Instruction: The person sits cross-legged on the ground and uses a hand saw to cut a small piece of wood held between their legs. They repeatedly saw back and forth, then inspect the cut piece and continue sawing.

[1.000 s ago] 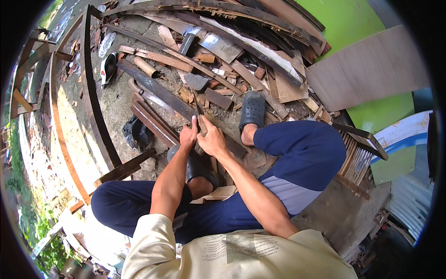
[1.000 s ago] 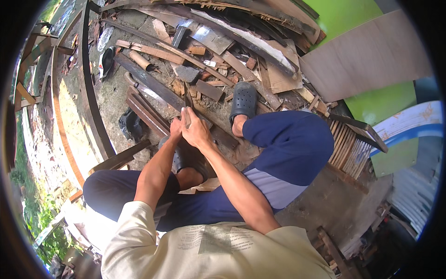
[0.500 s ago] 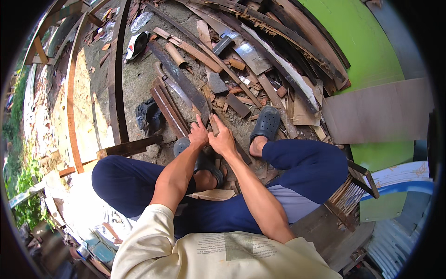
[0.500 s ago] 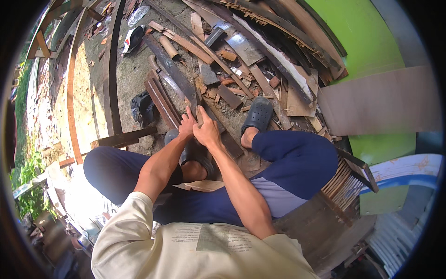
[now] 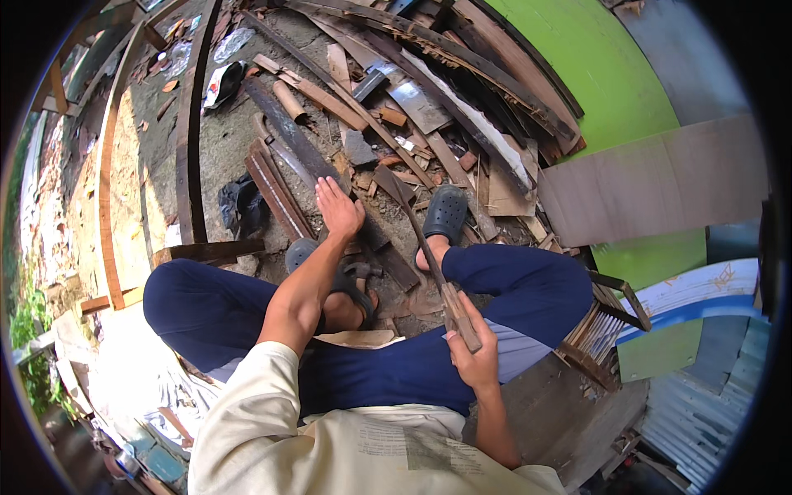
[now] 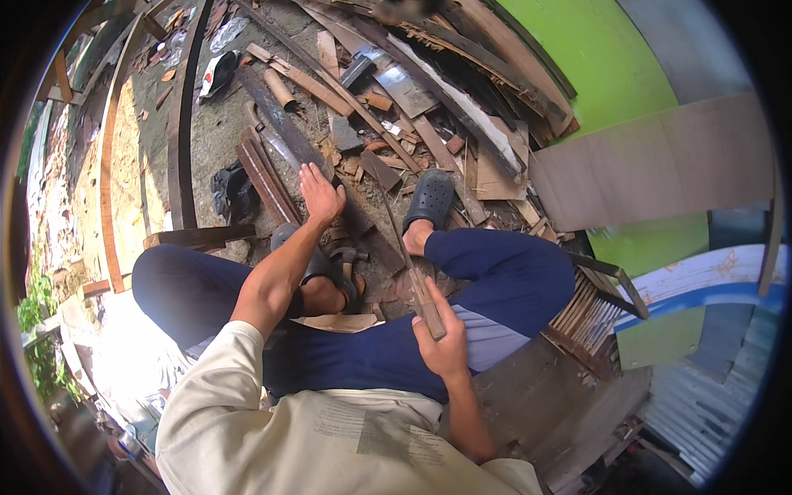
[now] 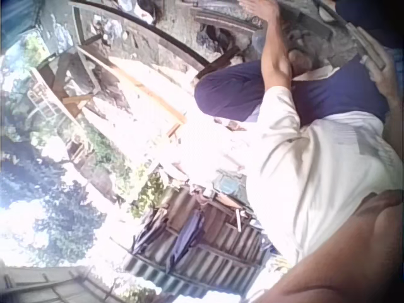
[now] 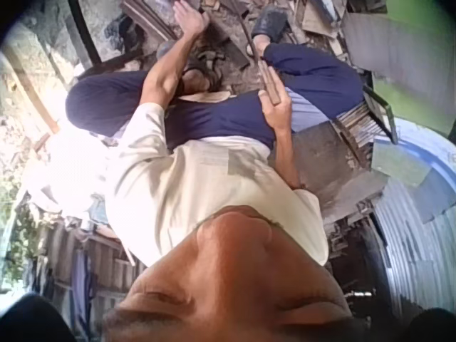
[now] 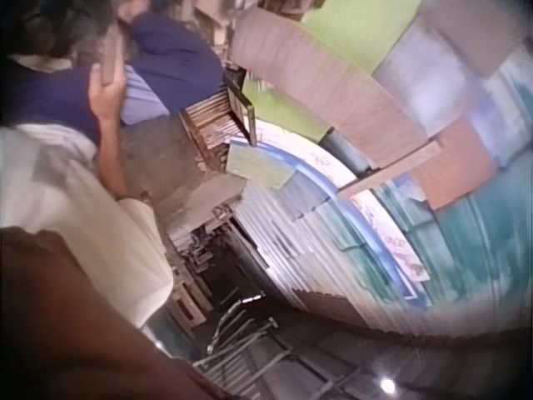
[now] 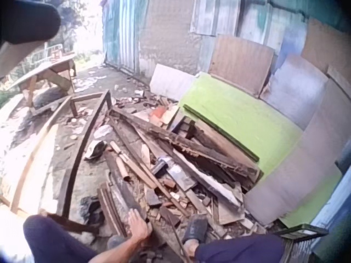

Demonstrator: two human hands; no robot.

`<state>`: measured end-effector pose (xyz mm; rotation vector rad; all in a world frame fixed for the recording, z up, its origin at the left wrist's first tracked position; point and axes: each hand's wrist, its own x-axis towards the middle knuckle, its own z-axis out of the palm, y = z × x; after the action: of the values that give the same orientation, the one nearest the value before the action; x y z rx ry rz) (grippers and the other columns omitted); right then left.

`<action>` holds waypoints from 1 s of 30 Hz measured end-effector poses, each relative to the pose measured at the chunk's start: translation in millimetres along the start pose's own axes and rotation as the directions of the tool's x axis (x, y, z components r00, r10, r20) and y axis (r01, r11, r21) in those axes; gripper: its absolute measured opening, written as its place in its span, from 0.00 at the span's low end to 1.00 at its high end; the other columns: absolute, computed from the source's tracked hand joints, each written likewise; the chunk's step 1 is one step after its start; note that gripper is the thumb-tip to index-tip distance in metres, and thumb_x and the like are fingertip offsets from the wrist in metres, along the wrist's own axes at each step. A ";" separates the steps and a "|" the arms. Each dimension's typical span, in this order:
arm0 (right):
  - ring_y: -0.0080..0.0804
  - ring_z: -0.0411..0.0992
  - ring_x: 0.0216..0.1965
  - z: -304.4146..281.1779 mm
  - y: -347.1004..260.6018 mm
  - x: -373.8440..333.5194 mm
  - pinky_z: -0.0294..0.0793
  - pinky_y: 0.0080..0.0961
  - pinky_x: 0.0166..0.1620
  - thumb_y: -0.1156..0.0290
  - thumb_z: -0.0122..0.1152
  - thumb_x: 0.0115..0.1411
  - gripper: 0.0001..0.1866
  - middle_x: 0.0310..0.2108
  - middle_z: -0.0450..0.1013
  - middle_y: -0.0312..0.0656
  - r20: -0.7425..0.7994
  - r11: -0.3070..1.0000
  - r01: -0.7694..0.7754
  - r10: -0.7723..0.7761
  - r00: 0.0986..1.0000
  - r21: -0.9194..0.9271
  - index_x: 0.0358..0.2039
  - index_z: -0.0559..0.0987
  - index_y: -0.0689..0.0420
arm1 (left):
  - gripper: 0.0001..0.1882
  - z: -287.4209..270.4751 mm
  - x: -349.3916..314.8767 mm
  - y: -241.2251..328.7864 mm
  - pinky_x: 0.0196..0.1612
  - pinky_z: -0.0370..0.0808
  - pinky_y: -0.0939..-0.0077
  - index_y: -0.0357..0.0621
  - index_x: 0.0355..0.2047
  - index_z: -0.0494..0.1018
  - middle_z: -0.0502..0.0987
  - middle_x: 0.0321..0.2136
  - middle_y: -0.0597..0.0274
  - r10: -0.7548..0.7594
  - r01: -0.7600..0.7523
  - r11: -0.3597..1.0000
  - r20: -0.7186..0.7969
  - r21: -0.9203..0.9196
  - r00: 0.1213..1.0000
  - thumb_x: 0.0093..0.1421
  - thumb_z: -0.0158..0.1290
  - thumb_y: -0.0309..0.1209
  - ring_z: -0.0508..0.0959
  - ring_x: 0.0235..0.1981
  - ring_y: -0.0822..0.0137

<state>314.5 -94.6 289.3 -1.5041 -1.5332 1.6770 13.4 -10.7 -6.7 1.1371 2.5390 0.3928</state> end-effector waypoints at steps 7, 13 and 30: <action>0.38 0.71 0.60 3.2 24.2 25.5 0.67 0.29 0.62 0.79 0.55 0.59 0.31 0.59 0.72 0.56 -0.074 0.981 0.131 -0.121 0.990 0.146 0.64 0.67 0.69 | 0.39 1.2 -12.7 4.6 0.73 0.48 0.50 0.36 0.65 0.64 0.57 0.69 0.41 0.509 -0.687 0.704 0.546 0.182 0.666 0.64 0.47 0.55 0.50 0.73 0.42; 0.39 0.72 0.60 8.4 29.8 43.8 0.67 0.29 0.62 0.80 0.55 0.58 0.31 0.59 0.72 0.57 -0.109 0.967 0.199 -0.183 0.977 0.157 0.64 0.67 0.69 | 0.35 -19.3 -36.1 1.9 0.70 0.55 0.52 0.40 0.64 0.63 0.65 0.65 0.49 0.616 -0.624 0.771 0.102 0.127 0.781 0.61 0.56 0.44 0.60 0.69 0.53; 0.59 0.75 0.52 23.0 18.1 45.1 0.76 0.39 0.53 0.77 0.57 0.57 0.33 0.50 0.75 0.64 -0.162 0.922 0.386 -0.377 0.912 0.021 0.65 0.67 0.63 | 0.31 -48.5 -27.0 -29.9 0.50 0.78 0.51 0.32 0.53 0.61 0.81 0.42 0.37 -0.114 -0.044 0.938 0.426 0.343 0.898 0.56 0.57 0.39 0.81 0.47 0.41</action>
<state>285.6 -72.2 249.9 -1.1807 -1.5644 1.3320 -9.2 -55.9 30.9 1.1358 2.2604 -0.3112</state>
